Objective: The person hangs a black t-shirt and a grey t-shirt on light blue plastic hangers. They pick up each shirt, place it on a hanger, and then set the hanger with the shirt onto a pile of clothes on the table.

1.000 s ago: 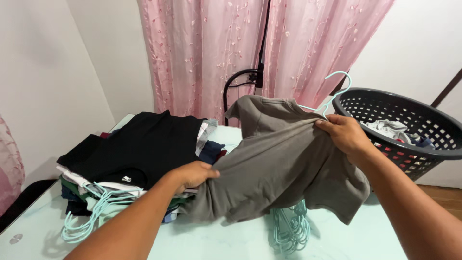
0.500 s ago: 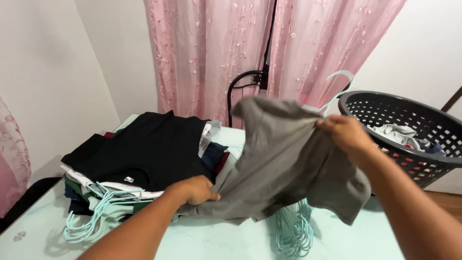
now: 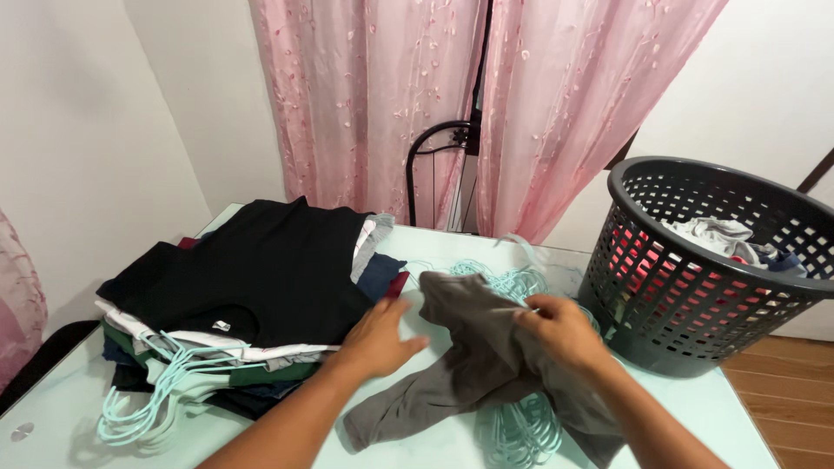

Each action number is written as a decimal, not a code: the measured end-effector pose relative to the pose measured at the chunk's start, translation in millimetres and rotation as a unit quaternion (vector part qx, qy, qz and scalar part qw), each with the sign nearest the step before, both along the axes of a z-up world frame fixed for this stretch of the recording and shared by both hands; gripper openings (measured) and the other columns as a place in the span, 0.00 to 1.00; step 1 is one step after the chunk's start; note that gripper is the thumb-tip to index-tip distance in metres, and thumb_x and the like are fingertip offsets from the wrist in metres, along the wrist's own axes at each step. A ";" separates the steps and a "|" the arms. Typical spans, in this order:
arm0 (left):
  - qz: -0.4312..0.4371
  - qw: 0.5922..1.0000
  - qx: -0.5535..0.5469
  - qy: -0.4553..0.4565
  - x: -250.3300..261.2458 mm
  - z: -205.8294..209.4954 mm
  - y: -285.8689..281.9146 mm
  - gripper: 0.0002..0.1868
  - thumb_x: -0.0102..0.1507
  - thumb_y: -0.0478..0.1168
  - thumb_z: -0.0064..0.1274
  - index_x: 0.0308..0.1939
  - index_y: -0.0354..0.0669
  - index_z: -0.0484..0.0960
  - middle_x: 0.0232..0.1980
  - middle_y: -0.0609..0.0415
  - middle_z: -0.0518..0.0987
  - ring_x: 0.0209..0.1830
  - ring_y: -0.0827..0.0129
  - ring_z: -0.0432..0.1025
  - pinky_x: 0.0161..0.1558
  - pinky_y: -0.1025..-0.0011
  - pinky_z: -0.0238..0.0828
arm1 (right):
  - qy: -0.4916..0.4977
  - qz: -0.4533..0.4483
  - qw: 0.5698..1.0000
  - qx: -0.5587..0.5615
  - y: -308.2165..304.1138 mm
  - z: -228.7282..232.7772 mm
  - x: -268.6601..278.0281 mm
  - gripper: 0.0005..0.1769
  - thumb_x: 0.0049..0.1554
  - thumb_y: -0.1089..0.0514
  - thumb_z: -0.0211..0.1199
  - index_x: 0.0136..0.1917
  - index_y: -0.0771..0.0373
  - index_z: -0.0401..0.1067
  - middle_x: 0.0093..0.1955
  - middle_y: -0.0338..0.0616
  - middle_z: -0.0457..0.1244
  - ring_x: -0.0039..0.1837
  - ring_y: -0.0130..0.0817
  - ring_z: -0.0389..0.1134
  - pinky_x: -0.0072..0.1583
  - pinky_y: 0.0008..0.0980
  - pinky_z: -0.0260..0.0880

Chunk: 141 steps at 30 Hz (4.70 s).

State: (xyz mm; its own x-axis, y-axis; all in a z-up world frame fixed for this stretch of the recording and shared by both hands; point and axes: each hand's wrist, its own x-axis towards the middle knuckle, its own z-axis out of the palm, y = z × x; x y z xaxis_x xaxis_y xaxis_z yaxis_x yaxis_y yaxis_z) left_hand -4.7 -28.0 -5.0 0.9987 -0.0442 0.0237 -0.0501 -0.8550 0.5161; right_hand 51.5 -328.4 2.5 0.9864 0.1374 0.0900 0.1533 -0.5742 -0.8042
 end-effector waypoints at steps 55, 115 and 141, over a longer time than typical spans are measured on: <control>-0.015 0.949 -0.140 -0.281 8.5 87.9 -15.6 0.24 0.65 0.59 0.53 0.45 0.40 0.85 0.31 0.42 0.82 0.32 0.53 0.80 0.38 0.61 0.74 | -0.024 -0.058 0.979 0.196 -75.0 20.9 6.8 0.26 0.61 0.42 0.57 0.61 0.64 0.75 0.52 0.41 0.70 0.55 0.31 0.68 0.58 0.30 0.68; 0.090 0.967 -0.186 -0.147 5.4 105.1 83.1 0.33 0.56 0.49 0.65 0.62 0.39 0.75 0.48 0.46 0.84 0.48 0.63 0.80 0.50 0.65 0.75 | -0.092 0.038 0.995 -0.023 -21.6 168.6 40.4 0.16 0.62 0.53 0.61 0.58 0.64 0.79 0.44 0.45 0.73 0.45 0.31 0.71 0.51 0.33 0.72; 0.122 0.917 -0.379 0.022 52.2 95.2 85.6 0.44 0.60 0.54 0.63 0.73 0.41 0.60 0.46 0.48 0.79 0.32 0.73 0.73 0.31 0.73 0.71 | -0.177 0.021 0.983 0.042 34.2 256.4 29.8 0.14 0.63 0.56 0.63 0.58 0.67 0.78 0.45 0.44 0.71 0.44 0.29 0.70 0.47 0.30 0.72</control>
State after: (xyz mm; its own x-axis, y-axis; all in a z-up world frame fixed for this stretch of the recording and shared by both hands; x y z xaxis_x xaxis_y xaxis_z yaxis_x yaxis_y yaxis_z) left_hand 47.5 57.6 90.2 0.9775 0.1928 -0.0860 0.1307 -0.2328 0.9637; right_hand 81.3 -294.3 259.0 0.8847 0.1553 0.4395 0.4547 -0.4948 -0.7405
